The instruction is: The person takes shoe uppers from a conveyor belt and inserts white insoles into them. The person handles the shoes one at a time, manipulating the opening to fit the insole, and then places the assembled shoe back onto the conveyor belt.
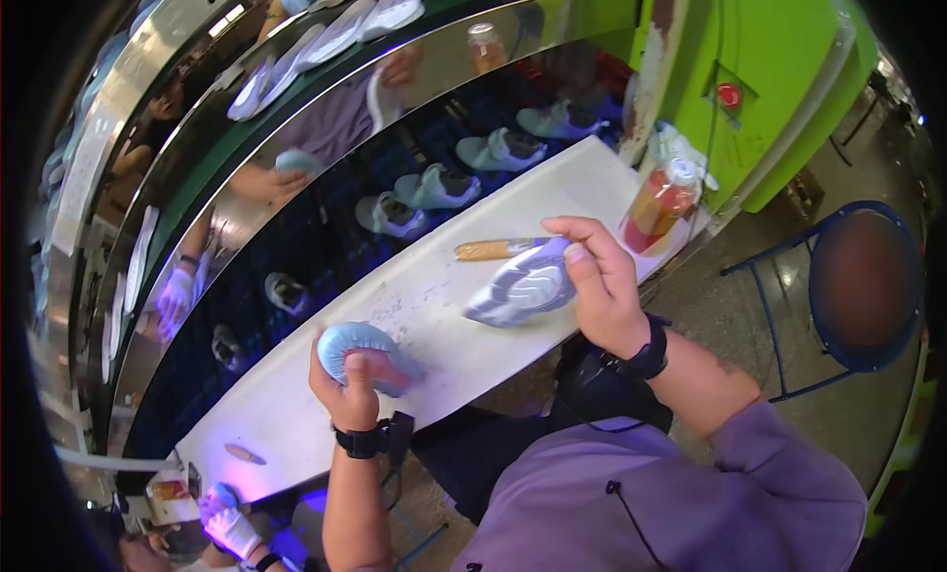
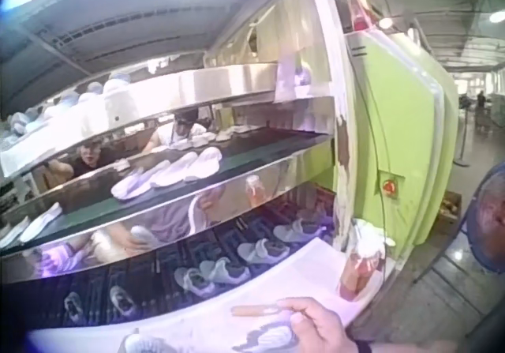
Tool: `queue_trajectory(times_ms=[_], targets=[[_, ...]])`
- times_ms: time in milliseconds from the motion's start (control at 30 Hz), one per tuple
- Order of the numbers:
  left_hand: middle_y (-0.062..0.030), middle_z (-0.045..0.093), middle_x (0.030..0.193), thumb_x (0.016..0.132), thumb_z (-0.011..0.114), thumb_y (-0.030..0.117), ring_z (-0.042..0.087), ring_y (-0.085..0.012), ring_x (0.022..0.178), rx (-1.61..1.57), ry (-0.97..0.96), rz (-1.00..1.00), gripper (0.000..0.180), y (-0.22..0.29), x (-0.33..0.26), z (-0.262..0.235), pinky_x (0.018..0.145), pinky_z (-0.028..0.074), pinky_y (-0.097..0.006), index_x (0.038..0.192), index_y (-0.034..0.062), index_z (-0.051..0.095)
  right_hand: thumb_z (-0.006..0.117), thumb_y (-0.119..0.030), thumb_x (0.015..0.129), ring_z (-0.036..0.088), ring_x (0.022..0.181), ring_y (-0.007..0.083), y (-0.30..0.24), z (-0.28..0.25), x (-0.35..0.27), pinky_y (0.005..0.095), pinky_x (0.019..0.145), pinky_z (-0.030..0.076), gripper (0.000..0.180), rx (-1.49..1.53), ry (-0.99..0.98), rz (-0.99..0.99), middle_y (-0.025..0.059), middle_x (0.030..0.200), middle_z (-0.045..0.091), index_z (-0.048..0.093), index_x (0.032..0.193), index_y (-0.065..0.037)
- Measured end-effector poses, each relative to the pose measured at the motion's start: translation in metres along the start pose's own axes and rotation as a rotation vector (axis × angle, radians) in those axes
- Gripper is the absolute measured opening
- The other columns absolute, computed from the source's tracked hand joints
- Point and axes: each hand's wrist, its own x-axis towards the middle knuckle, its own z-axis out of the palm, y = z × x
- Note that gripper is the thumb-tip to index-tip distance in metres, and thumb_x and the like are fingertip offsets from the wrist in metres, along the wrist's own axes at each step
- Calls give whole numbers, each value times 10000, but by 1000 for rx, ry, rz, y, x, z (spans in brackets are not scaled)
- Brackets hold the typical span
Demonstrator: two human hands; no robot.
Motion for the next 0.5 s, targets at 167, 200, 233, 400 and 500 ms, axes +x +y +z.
queue_trajectory(times_ms=[167, 200, 233, 400, 500], targets=[[-209, 709, 1003, 821, 726, 628, 683, -290, 960, -409, 70, -102, 759, 40, -29, 29, 901, 538, -445, 1064, -84, 617, 578, -247, 1019, 491, 749, 47, 25, 2, -23, 223, 682, 432, 250, 181, -434, 341, -38, 791, 569, 649, 988, -10], [-202, 718, 1029, 838, 757, 537, 692, -267, 959, -507, 70, -64, 665, 39, -33, 40, 900, 537, -401, 1055, -76, 618, 581, -273, 1013, 534, 806, 80, 14, 7, -25, 247, 739, 449, 275, 225, -489, 368, 4, 843, 603, 638, 976, -6], [-192, 720, 1053, 832, 781, 476, 686, -268, 1011, -517, 25, -69, 622, 36, -39, 46, 922, 529, -396, 1076, -73, 618, 584, -298, 1007, 577, 862, 113, 1, 11, -27, 272, 796, 466, 302, 271, -536, 395, 46, 895, 638, 627, 965, -2], [-163, 691, 1118, 789, 825, 284, 678, -250, 1007, -106, -164, 207, 486, 40, -41, 53, 862, 532, -355, 1126, -6, 629, 621, -357, 985, 571, 1163, 245, -17, 37, -34, 385, 993, 447, 387, 300, -695, 235, 206, 1265, 590, 636, 866, 11], [-162, 661, 1138, 775, 814, 201, 667, -229, 940, 36, -100, 54, 433, 85, -46, 43, 795, 528, -330, 1126, 25, 631, 664, -292, 962, 558, 1179, 230, -14, 28, -33, 353, 1011, 431, 316, 330, -660, 313, 174, 1294, 571, 659, 861, 8]])
